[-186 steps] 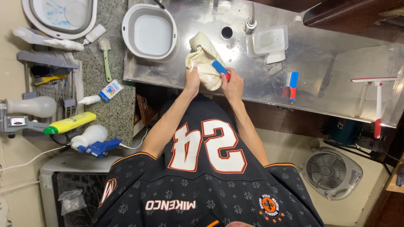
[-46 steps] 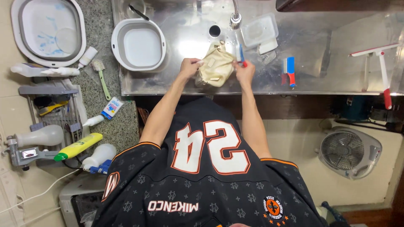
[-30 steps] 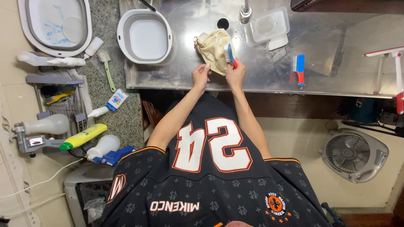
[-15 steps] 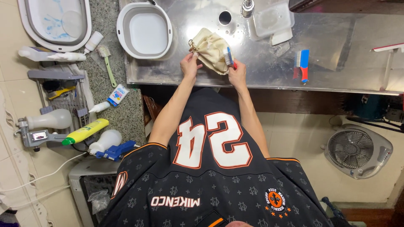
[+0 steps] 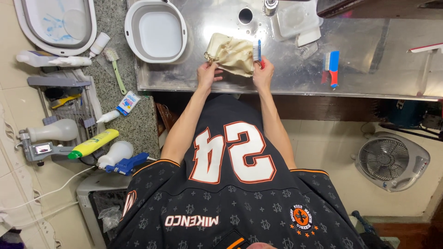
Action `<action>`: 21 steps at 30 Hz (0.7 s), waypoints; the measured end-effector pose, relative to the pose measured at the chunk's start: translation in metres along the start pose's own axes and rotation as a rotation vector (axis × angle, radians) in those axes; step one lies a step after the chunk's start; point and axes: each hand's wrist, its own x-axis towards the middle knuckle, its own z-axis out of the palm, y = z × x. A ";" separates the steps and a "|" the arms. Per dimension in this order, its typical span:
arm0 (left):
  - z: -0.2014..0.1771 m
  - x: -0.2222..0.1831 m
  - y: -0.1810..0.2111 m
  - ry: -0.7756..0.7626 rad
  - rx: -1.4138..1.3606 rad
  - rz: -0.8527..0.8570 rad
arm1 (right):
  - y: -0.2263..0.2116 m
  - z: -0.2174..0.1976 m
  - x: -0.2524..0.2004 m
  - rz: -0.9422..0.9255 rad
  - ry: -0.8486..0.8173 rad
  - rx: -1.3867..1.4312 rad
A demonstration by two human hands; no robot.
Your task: Cleaning and scrubbing a white leather purse using a brush and cleaning solution at a workstation sink.
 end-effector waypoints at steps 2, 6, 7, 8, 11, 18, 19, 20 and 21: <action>-0.005 -0.016 0.004 0.124 0.214 0.105 | -0.002 0.000 0.003 0.004 -0.020 0.044; 0.009 -0.052 0.056 0.282 0.943 0.628 | 0.004 -0.005 0.023 0.010 -0.114 -0.022; 0.013 -0.059 0.067 0.282 0.942 0.626 | 0.000 -0.010 0.026 0.010 -0.115 -0.023; 0.017 -0.065 0.077 0.163 1.066 0.787 | -0.004 -0.014 0.028 0.053 -0.194 0.039; 0.032 -0.070 0.092 -0.025 1.286 1.101 | -0.004 -0.025 0.040 0.047 -0.355 0.059; 0.058 -0.022 0.070 -0.333 1.673 1.118 | 0.010 -0.031 0.049 0.079 -0.522 0.164; 0.060 -0.018 0.073 -0.337 1.674 1.123 | 0.018 -0.031 0.047 0.078 -0.516 0.165; 0.063 -0.014 0.076 -0.319 1.652 1.086 | 0.025 -0.030 0.044 0.056 -0.388 0.158; 0.065 -0.012 0.075 -0.302 1.627 1.042 | 0.034 -0.031 0.039 0.039 -0.265 0.148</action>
